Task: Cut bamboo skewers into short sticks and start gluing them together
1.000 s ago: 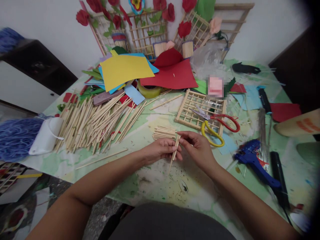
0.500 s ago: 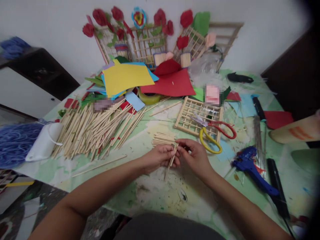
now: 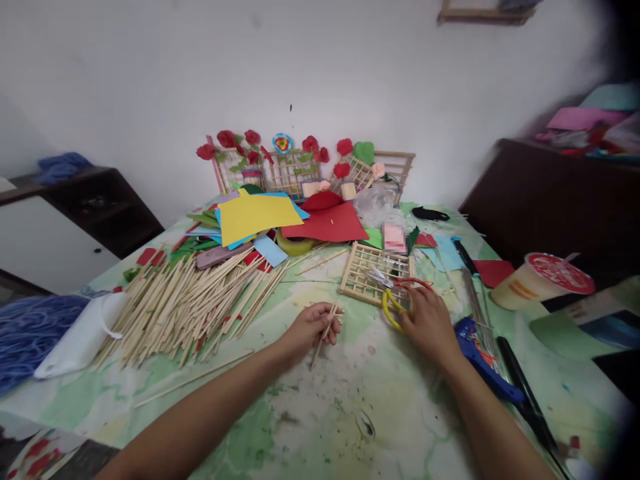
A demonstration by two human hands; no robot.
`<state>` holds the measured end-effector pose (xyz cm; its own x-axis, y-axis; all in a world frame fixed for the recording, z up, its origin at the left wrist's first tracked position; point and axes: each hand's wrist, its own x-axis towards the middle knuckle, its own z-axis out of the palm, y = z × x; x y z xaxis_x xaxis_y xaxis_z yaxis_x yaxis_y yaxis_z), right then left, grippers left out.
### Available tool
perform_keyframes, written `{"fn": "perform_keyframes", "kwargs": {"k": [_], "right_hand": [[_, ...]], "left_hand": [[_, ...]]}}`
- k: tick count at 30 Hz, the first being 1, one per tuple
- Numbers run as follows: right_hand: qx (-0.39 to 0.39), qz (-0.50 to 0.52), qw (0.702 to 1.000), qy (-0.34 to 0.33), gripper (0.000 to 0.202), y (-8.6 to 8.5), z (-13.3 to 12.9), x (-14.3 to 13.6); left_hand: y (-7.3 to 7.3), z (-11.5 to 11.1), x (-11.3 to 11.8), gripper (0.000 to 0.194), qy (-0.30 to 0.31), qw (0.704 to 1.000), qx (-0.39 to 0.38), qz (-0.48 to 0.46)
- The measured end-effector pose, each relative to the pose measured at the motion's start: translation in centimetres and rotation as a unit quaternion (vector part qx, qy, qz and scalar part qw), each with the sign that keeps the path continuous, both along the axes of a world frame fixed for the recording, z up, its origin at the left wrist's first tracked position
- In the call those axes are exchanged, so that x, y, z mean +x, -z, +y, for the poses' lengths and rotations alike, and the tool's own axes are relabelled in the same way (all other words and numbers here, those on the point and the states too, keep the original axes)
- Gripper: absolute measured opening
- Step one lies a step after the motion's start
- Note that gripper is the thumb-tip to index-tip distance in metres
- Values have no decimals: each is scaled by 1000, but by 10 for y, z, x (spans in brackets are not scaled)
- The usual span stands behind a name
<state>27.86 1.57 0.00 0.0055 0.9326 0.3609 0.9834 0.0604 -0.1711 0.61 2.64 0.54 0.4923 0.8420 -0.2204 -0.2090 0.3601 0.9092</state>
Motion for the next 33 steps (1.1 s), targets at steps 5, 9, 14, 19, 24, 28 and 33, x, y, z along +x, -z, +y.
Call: {"fn": "perform_keyframes", "kwargs": {"k": [5,9,14,19,24,28,33], "right_hand": [[-2,34,999,-3,37,-3,8,-1],[-6,35,999,16,35,-4,13,0],[-5,17,998,53,46,1,4,-7],[-21,10,998,56,50,6,-4,-7],[-8,38,995,90,44,5,-11,2],[45,69,991,101,50,4,-13,-1],[34,166,986,6,56,5,-21,-32]], "left_hand": [[-1,0,-1,28,-12,1000,-3,-15],[-4,-1,0,29,-20,999,30,-4],[-10,-5,-2,28,-43,994,91,46],[-14,-7,-4,26,-32,988,121,92],[-5,-6,-2,30,-28,976,160,147],[1,-4,-2,31,-44,968,174,177],[0,-4,0,35,-56,975,154,148]]}}
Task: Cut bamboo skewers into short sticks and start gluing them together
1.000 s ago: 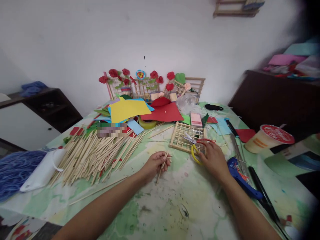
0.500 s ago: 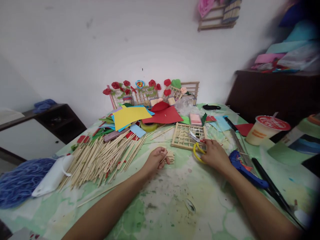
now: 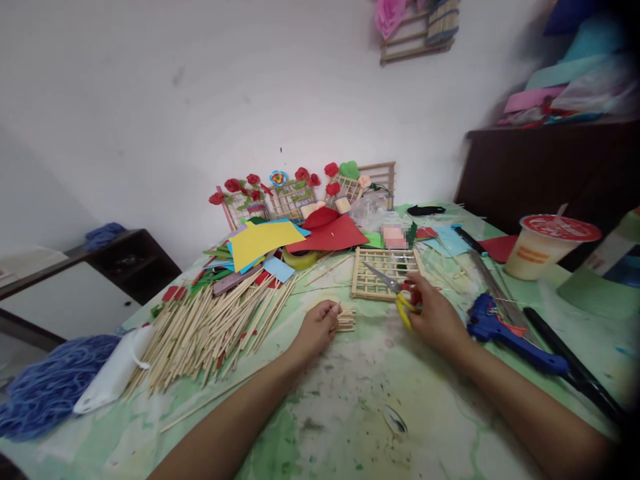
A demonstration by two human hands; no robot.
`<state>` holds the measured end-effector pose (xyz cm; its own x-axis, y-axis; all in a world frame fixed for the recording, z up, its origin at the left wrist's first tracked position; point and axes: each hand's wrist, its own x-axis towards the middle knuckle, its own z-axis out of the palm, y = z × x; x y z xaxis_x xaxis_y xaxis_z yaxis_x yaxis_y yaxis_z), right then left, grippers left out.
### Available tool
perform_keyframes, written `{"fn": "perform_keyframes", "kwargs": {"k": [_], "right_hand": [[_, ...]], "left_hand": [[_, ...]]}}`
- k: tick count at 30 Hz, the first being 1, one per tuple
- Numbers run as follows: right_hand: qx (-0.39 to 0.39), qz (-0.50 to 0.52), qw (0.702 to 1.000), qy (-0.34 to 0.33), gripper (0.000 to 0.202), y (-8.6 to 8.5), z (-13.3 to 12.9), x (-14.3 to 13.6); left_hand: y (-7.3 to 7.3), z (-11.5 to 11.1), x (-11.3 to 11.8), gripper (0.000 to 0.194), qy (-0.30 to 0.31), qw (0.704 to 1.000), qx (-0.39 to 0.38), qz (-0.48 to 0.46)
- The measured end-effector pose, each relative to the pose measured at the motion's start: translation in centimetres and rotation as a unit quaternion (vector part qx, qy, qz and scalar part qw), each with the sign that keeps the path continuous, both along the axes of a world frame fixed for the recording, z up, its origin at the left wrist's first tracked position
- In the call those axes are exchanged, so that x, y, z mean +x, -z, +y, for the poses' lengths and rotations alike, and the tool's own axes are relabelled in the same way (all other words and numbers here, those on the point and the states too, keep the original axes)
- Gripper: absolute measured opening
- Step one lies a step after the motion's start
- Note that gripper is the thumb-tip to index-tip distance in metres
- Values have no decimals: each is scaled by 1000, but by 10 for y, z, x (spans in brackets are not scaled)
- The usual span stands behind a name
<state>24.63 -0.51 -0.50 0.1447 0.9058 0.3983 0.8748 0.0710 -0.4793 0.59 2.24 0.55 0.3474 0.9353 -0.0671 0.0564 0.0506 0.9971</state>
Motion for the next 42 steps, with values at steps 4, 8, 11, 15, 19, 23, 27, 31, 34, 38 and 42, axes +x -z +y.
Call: {"fn": "perform_keyframes", "kwargs": {"k": [4,8,11,15,19,23,27,31,34,38,42], "right_hand": [[-31,-14,994,-104,48,1,-12,-28],[-42,-67,986,-148,56,0,-20,-38],[-58,-76,983,-157,61,-4,-22,-36],[-85,-61,981,-163,64,-8,-22,-35],[-92,-49,978,-179,66,-10,-25,-38],[-108,-27,975,-191,64,-14,-29,-41],[-113,-22,974,-195,65,-18,-32,-42],[-126,4,970,-206,66,-20,-34,-42],[-140,31,963,-226,67,-21,-34,-42],[-139,41,960,-238,68,-23,-35,-42],[-137,46,961,-237,66,-24,-36,-43]], "left_hand": [[4,3,0,38,3,1000,13,-20],[9,6,-2,36,-1,998,68,10],[8,5,-3,32,-12,992,116,48],[3,1,-3,29,4,986,154,61],[2,-1,-2,29,32,989,142,36],[4,-2,-2,31,41,990,136,20],[5,-2,-3,32,36,987,156,22],[0,-5,-4,28,34,982,184,35],[-6,-9,-3,22,30,979,200,35],[-10,-12,-2,24,18,975,217,37],[-10,-12,-3,25,10,974,221,53]]}}
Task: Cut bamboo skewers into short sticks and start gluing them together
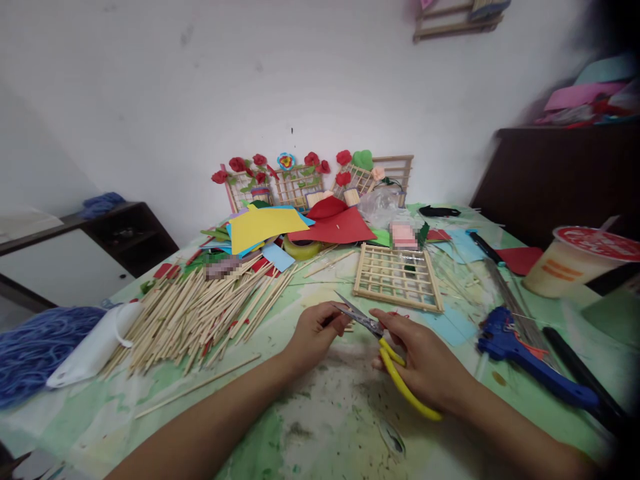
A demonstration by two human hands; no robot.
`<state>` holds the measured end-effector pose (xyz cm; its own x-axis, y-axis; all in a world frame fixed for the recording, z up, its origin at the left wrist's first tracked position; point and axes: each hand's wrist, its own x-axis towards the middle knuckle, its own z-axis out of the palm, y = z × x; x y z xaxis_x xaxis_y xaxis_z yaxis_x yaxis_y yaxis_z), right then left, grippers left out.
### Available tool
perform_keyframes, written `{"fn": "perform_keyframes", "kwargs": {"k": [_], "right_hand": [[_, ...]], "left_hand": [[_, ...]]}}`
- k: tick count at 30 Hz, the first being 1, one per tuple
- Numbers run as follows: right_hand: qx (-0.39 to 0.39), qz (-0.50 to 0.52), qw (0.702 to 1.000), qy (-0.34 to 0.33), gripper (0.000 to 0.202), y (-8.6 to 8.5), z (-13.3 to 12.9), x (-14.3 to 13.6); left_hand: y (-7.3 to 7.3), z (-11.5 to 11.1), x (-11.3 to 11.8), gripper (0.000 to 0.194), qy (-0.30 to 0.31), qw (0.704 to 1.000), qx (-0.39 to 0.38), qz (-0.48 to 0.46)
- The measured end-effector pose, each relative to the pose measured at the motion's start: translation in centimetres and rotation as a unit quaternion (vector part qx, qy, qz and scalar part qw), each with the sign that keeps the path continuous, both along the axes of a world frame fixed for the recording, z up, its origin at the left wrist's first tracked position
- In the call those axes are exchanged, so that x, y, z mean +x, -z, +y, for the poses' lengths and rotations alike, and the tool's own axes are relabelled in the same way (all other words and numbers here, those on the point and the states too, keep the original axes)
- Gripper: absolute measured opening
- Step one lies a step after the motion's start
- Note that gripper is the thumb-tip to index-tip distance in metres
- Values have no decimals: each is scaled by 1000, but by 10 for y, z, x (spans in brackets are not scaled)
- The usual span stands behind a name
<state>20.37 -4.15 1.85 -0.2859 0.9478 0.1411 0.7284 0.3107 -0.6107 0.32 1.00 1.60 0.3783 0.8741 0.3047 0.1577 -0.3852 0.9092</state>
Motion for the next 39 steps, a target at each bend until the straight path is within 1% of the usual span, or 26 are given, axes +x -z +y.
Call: {"fn": "perform_keyframes", "kwargs": {"k": [4,13,17,24,27,34,39], "right_hand": [[-6,1,1000,3,67,0,-1,-1],[-14,-24,1000,13,65,-4,-3,-4],[-11,-38,999,21,64,-5,-4,-5],[-1,-50,999,18,63,-5,-4,-5],[10,-56,998,21,63,-5,-5,-5],[35,-77,996,32,68,-5,-6,-5],[29,-71,997,22,65,-3,-7,-5]], "left_hand": [[1,0,-1,27,-6,1000,7,8],[1,1,-2,24,-14,999,25,26],[-1,1,-2,25,-17,999,42,30],[-4,-1,0,31,-25,999,35,24],[-5,-2,-1,32,-27,998,45,26],[0,-4,-3,25,-23,992,98,70],[1,-4,-2,26,-20,992,98,80]]}}
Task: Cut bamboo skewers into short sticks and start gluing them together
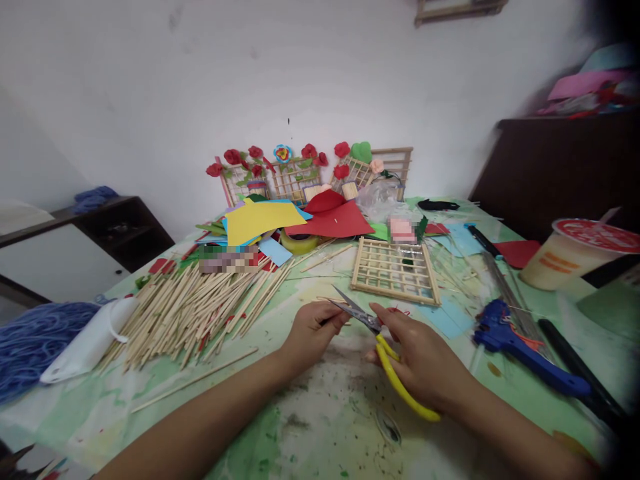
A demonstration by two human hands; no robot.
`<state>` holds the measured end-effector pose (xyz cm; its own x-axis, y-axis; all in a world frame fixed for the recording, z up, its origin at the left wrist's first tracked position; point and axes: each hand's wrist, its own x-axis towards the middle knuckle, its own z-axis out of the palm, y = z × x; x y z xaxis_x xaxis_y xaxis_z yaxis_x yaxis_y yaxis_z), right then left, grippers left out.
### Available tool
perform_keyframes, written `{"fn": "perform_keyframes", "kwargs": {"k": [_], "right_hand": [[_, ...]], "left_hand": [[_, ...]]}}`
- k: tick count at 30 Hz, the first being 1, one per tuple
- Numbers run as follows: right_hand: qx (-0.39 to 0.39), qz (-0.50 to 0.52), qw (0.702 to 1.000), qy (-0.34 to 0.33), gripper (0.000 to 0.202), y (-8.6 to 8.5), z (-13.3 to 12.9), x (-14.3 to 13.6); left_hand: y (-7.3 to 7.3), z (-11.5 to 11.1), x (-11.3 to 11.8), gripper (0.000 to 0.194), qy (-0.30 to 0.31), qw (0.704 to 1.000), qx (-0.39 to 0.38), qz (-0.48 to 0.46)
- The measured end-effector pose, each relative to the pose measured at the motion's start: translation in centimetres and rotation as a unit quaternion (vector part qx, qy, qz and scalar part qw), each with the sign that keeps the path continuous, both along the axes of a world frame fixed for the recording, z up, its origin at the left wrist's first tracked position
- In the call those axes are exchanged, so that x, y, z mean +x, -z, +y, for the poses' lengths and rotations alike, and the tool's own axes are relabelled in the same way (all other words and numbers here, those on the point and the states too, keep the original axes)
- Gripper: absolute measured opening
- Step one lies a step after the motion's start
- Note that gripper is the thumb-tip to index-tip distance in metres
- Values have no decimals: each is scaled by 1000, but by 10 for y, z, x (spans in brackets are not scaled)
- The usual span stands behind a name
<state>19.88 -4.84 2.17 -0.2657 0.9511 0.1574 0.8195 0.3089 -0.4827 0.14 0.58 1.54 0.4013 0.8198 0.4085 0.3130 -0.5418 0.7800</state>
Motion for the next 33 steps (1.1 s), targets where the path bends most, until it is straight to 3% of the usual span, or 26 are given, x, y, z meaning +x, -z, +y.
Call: {"fn": "perform_keyframes", "kwargs": {"k": [7,12,16,19,21,24,27,31,33], "right_hand": [[2,-11,1000,-5,62,3,2,2],[-4,-37,999,1,55,1,6,3],[23,-77,991,104,53,-1,14,13],[42,-114,973,197,60,2,24,30],[56,-129,966,219,66,8,32,42],[85,-131,967,203,68,19,42,53],[111,-143,968,172,59,26,44,54],[180,-185,949,183,45,24,35,38],[219,-174,948,151,46,20,27,26]], "left_hand": [[-1,0,2,32,-11,999,-25,-29],[3,-4,3,26,27,999,-22,-21],[3,-6,6,30,8,989,-117,-91],[3,-6,9,36,12,952,-238,-194],[4,-6,11,37,27,921,-299,-248],[5,-7,14,35,49,884,-361,-292],[4,-8,15,33,69,852,-411,-317],[3,-12,17,25,85,811,-462,-348],[3,-15,18,22,95,799,-481,-348]]}}
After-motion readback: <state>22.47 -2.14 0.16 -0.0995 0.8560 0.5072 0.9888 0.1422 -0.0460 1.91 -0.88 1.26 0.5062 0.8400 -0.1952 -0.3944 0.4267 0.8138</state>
